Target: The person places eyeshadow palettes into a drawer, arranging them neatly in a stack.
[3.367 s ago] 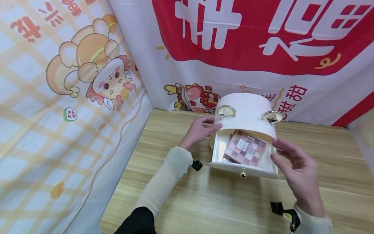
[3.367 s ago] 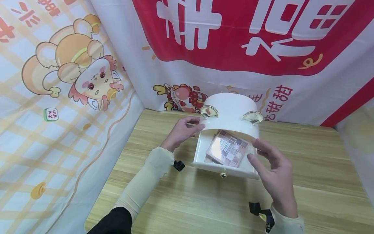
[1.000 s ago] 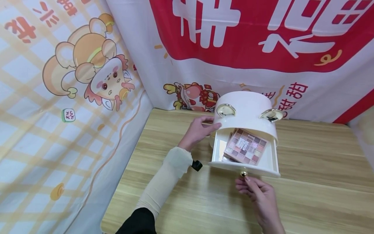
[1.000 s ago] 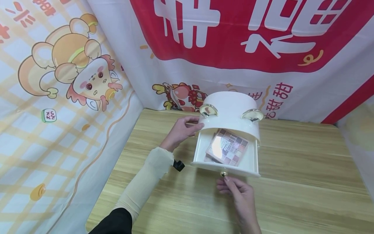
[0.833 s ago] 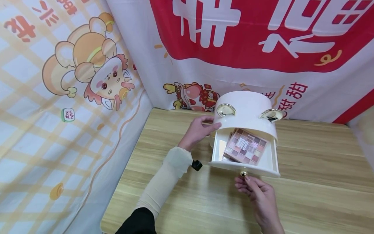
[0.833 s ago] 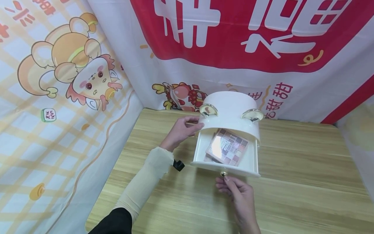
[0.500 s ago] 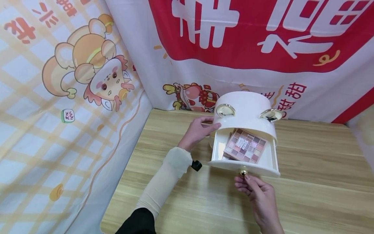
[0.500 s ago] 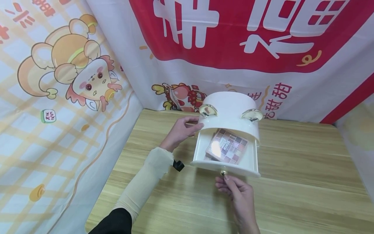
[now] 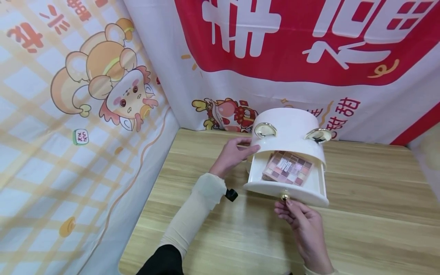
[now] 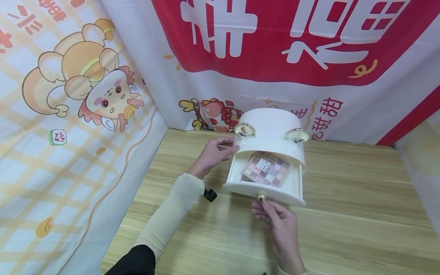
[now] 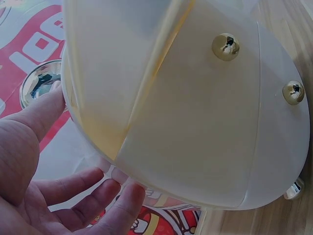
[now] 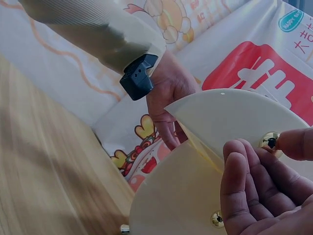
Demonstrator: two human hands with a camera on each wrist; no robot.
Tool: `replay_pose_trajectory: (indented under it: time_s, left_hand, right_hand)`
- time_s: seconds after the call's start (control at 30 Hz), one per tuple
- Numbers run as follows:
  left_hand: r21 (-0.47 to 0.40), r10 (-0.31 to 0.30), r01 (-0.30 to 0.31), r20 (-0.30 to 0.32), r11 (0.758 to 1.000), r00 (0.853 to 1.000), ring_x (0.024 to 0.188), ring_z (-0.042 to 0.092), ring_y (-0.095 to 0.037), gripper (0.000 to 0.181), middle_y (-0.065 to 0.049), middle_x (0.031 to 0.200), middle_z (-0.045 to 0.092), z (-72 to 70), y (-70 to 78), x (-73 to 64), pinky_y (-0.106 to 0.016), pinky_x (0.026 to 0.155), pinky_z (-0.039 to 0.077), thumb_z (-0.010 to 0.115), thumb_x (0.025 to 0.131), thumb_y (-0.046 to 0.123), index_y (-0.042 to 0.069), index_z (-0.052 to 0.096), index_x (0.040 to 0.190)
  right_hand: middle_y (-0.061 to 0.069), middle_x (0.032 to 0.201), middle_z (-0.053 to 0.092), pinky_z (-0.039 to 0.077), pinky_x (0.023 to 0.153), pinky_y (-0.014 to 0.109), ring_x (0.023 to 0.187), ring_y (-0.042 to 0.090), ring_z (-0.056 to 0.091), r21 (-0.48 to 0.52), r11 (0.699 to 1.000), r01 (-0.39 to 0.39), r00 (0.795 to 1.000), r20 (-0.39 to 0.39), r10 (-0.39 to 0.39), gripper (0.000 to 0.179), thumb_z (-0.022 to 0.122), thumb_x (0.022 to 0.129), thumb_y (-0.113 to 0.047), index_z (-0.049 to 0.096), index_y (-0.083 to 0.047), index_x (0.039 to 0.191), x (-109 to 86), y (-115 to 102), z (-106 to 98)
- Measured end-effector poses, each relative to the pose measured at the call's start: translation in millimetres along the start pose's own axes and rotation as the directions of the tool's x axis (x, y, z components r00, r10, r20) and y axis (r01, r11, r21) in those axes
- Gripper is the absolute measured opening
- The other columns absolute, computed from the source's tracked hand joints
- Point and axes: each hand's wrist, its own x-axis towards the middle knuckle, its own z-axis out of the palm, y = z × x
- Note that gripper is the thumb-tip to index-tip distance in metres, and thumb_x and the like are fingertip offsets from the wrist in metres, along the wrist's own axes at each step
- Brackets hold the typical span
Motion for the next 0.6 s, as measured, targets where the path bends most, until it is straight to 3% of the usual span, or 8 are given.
replay_pose_trajectory:
  time_s: [0.6]
  left_hand:
    - [0.042, 0.002, -0.002, -0.004, 0.999, 1.000, 0.100, 0.067, -0.014, 0.070, 0.004, 0.117, 0.067, -0.6, 0.3, -0.5, -0.036, 0.080, 0.059, 0.080, 0.079, 0.058, 0.015, 0.063, 0.132]
  right_hand:
    - [0.016, 0.095, 0.074, 0.060, 0.079, 0.032, 0.083, 0.023, 0.073, 0.061, 0.995, -0.080, 0.990, -0.110, 0.086, 0.019, 0.061, 0.102, -0.011, 0.071, 0.004, 0.108, 54.2, -7, 7]
